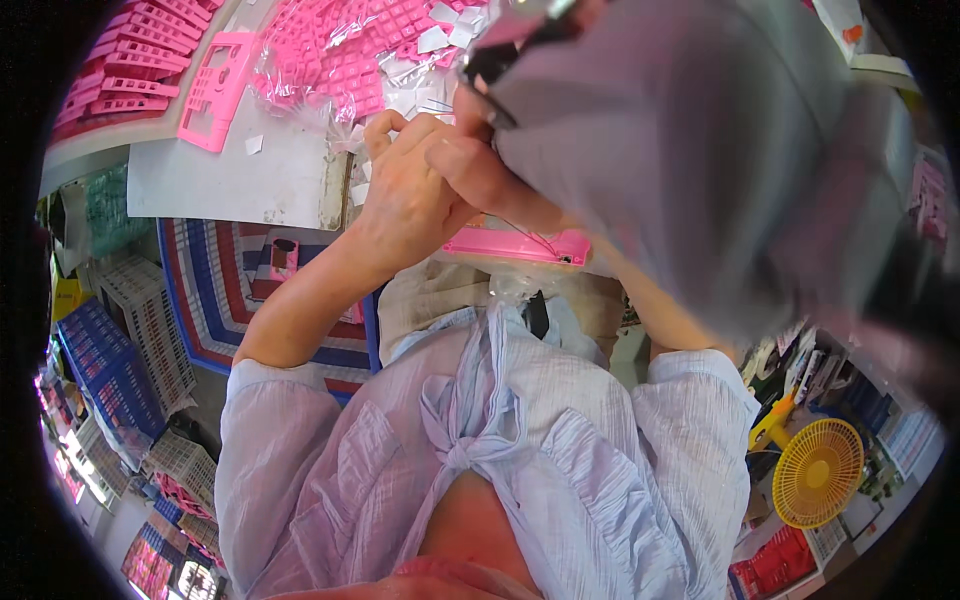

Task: Assembling a toy piggy bank by installing electronic components and plastic parts.

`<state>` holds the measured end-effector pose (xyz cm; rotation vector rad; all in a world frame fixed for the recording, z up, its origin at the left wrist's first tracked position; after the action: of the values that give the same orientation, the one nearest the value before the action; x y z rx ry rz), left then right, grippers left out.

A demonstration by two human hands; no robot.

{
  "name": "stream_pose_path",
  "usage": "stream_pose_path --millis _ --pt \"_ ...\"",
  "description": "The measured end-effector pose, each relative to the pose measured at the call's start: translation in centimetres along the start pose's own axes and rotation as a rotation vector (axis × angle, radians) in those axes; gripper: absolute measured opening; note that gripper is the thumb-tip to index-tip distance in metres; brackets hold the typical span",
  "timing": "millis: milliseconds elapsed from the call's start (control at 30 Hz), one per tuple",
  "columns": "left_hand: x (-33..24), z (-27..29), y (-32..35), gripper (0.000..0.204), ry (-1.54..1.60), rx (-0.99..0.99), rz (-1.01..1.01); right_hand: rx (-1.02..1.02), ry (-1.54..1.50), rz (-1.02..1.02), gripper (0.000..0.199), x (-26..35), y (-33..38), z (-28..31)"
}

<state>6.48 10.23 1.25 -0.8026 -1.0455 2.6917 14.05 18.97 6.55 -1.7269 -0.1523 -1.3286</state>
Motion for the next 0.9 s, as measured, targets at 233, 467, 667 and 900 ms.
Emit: stream_pose_path --millis 233,467,667,900 --pt "1.6 0.1 -0.3 0.044 0.057 -0.032 0.042 0.015 0.098 -0.127 0.068 -1.0 0.2 2.8" --pt "3.7 -0.7 0.5 0.065 0.25 -0.092 0.295 0.194 0.724 -0.244 0.036 -1.5 3.0 5.7" --pt "3.7 -2.0 0.9 0.076 0.427 -0.183 0.391 0.113 0.815 -0.714 0.044 -6.2 3.1 8.9" --pt "1.5 -1.9 -0.6 0.063 0.015 -0.018 0.12 0.292 0.696 -0.874 0.034 -8.2 2.7 9.7"
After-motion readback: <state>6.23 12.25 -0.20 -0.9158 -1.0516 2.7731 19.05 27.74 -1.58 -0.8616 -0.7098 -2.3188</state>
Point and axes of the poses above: each hand's wrist, its own y-axis away from the middle knuckle, its own z-axis out of the back of the hand, x = y × z, the point moved 8 cm from there along -y, towards the middle knuckle, and after that the axes turned 15 degrees about -x, right-handed, at the moved point
